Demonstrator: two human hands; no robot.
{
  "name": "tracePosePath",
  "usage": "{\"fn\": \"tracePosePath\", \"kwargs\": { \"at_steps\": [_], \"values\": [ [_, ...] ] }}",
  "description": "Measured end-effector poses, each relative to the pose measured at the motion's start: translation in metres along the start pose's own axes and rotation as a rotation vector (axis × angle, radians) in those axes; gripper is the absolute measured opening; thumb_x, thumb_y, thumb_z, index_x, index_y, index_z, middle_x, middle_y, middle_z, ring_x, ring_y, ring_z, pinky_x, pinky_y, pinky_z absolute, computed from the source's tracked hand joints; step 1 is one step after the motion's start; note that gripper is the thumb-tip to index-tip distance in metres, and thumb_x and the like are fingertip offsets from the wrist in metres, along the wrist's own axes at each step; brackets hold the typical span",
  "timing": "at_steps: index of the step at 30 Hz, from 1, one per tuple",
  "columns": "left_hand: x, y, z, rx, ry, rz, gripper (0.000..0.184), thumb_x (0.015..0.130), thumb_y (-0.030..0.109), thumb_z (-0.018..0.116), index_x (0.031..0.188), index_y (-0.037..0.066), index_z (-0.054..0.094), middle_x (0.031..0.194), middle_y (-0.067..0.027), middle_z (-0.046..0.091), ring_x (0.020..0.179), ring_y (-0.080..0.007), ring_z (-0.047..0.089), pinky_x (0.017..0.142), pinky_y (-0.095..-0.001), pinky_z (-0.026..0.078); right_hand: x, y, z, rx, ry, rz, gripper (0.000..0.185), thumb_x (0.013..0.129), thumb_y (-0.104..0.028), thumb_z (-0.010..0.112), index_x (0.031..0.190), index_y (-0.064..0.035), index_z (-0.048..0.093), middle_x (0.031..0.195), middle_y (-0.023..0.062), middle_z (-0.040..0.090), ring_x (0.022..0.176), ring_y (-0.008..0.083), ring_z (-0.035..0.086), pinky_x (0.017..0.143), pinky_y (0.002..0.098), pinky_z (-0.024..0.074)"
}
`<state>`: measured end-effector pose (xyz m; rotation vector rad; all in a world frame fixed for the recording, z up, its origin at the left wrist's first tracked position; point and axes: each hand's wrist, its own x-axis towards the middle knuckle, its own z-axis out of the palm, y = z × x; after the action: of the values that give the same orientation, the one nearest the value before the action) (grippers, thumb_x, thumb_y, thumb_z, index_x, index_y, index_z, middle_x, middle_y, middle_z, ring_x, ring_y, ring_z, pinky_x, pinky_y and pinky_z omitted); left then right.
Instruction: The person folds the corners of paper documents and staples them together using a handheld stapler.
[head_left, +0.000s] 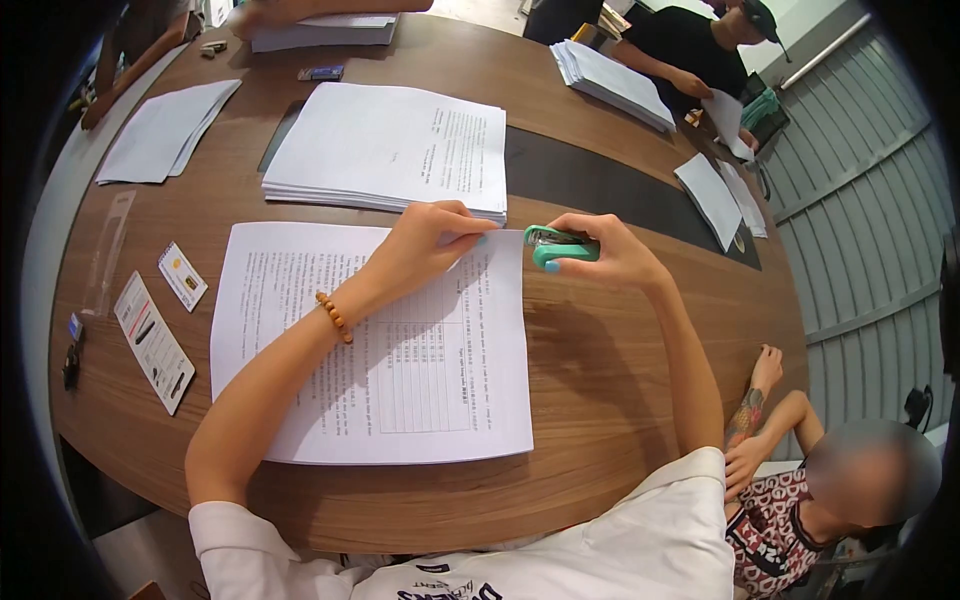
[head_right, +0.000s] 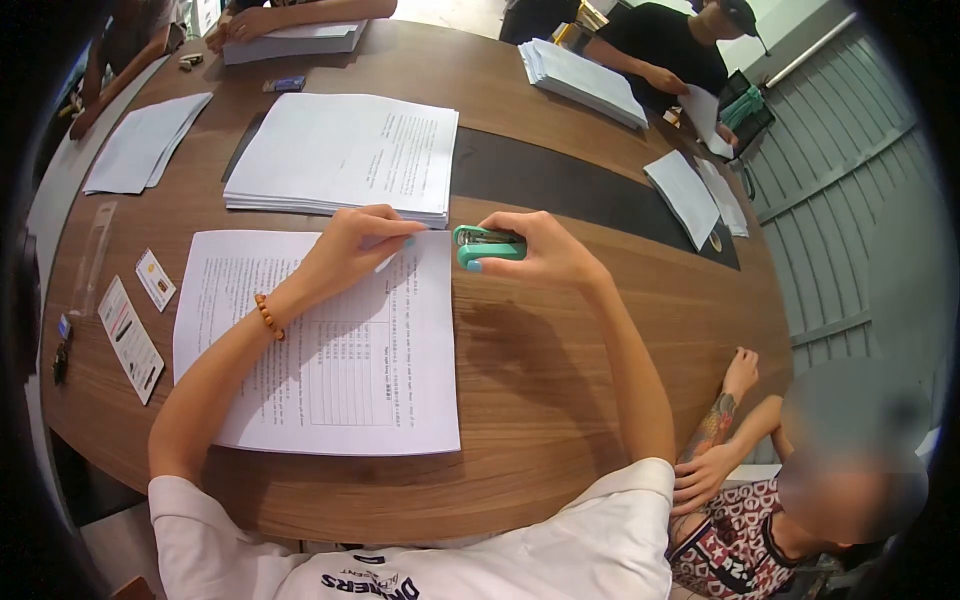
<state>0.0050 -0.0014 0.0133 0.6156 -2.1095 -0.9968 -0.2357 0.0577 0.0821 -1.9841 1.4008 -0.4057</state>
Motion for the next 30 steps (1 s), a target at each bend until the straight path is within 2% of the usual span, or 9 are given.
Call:
{"fn": "tracePosePath", "kwargs": {
  "at_steps": [3,5,8,20,22,29,30],
  "values": [
    [0.0,-0.001,0.002,-0.031,0.018,0.012,0.025,0.079,0.0,0.06,0.102,0.007,0.068,0.08,-0.0068,0.063,0.065,-0.0131,0.055,0.058,-0.0246,0.044,0.006,-0.001,0.004,-0.016,-0.007,-0.052,0.034,0.072,-0.02,0.069,0.099,0.0,0.06,0.076,0.0035,0.06,0.065,0.0077,0.053,0.058,0.0212,0.0424],
    [0.0,0.0,0.002,-0.044,0.033,0.011,0.025,0.079,0.0,0.06,0.101,0.007,0.068,0.08,-0.0068,0.063,0.065,-0.0132,0.056,0.058,-0.0245,0.044,0.008,-0.005,0.004,-0.052,-0.008,-0.07,0.035,0.071,-0.023,0.071,0.095,0.0004,0.062,0.079,0.0099,0.064,0.069,0.0141,0.059,0.063,0.0257,0.0462],
    [0.001,-0.001,0.002,-0.065,0.021,-0.015,0.024,0.079,0.0,0.061,0.1,0.008,0.068,0.08,-0.0068,0.063,0.065,-0.0137,0.056,0.059,-0.0247,0.044,0.01,-0.008,0.005,-0.086,-0.002,-0.054,0.035,0.07,-0.024,0.072,0.094,0.0007,0.063,0.079,0.0104,0.065,0.067,0.0148,0.059,0.062,0.0253,0.0464],
    [0.002,0.003,0.0,-0.041,0.022,-0.034,0.023,0.078,0.001,0.062,0.099,0.008,0.069,0.08,-0.0072,0.064,0.064,-0.0133,0.056,0.056,-0.0248,0.043,0.019,-0.011,0.006,-0.089,0.016,-0.099,0.032,0.069,-0.021,0.071,0.091,0.0008,0.063,0.07,0.0067,0.062,0.058,0.0099,0.055,0.053,0.0209,0.0413],
    [0.002,0.004,-0.001,-0.049,-0.002,-0.072,0.023,0.078,0.001,0.062,0.099,0.008,0.069,0.08,-0.01,0.063,0.065,-0.0177,0.058,0.062,-0.028,0.047,0.02,-0.01,0.006,-0.106,0.01,-0.087,0.031,0.07,-0.021,0.071,0.091,0.0008,0.063,0.069,0.0064,0.062,0.058,0.0097,0.054,0.052,0.0211,0.0409],
    [0.003,0.004,0.0,-0.046,0.004,-0.063,0.024,0.078,0.002,0.062,0.1,0.009,0.068,0.081,-0.01,0.063,0.067,-0.0173,0.059,0.063,-0.0272,0.047,0.022,-0.01,0.002,-0.114,-0.027,-0.087,0.029,0.072,-0.022,0.07,0.089,0.0,0.064,0.065,0.0053,0.06,0.055,0.0091,0.052,0.05,0.0212,0.038],
    [0.003,0.004,0.001,-0.04,0.009,-0.061,0.024,0.078,0.002,0.062,0.1,0.009,0.069,0.081,-0.0087,0.064,0.066,-0.0156,0.058,0.06,-0.0261,0.046,0.022,-0.01,0.002,-0.113,-0.026,-0.085,0.029,0.072,-0.022,0.07,0.089,0.0,0.064,0.065,0.0053,0.06,0.055,0.0091,0.052,0.05,0.0212,0.038]
  ]
}}
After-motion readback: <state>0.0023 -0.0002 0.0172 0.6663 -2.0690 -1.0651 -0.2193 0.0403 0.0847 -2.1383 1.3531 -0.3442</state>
